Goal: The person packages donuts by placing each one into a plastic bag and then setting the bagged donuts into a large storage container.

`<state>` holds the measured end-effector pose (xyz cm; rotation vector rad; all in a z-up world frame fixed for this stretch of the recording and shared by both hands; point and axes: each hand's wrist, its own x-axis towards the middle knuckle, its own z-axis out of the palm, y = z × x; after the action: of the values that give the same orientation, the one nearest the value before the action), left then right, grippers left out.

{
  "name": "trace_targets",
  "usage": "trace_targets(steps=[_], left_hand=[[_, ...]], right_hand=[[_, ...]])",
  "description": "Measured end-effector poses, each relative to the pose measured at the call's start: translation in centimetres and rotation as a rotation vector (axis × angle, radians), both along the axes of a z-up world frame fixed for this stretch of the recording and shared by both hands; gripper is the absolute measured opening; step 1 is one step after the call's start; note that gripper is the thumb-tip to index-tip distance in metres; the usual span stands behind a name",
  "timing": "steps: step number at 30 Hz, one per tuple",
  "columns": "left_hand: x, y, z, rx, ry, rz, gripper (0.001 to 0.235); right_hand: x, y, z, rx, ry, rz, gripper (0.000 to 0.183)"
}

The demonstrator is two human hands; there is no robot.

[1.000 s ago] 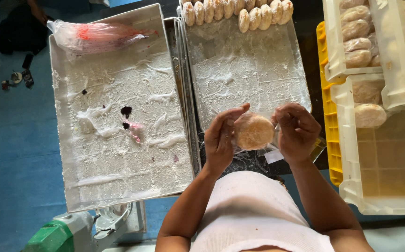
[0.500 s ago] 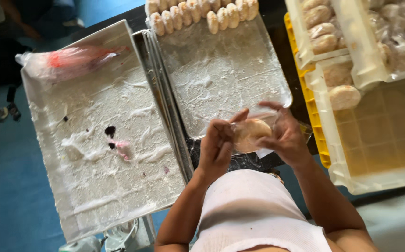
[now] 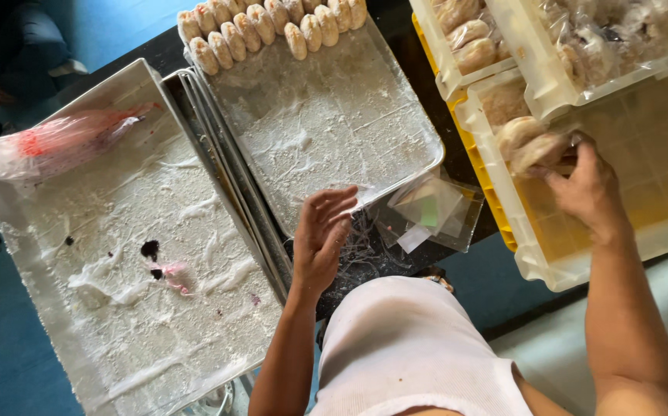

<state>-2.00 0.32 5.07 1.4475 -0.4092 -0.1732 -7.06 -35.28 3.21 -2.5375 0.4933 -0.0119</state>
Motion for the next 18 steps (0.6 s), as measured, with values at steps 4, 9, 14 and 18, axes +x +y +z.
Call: trace_targets(steps=[4,9,14,18], left_hand=[[-0.1,-0.6,0.1,0.028,0.06,-0.082,0.027],[-0.2,-0.9,-0.7,0.097,0.126,-0.118,0.025],[-0.1,-1.9,-3.8,0.15,0.252,-0.02,0.026],[-0.1,-2.3,-4.3,0.151,0.24,-0.026,0.026]], right_hand=[[0.1,0.7,0.0,-0.026,-0.165,0.038,0.048],[-1.3,3.2,1.1,-0.59,-0.376,0.022,0.074],[-0.9,13.5,-1.0,0.369,-0.714,-0.001,0.013],[2.1,12.4,-9.6,0.163,-0.317,0.134,0.024]])
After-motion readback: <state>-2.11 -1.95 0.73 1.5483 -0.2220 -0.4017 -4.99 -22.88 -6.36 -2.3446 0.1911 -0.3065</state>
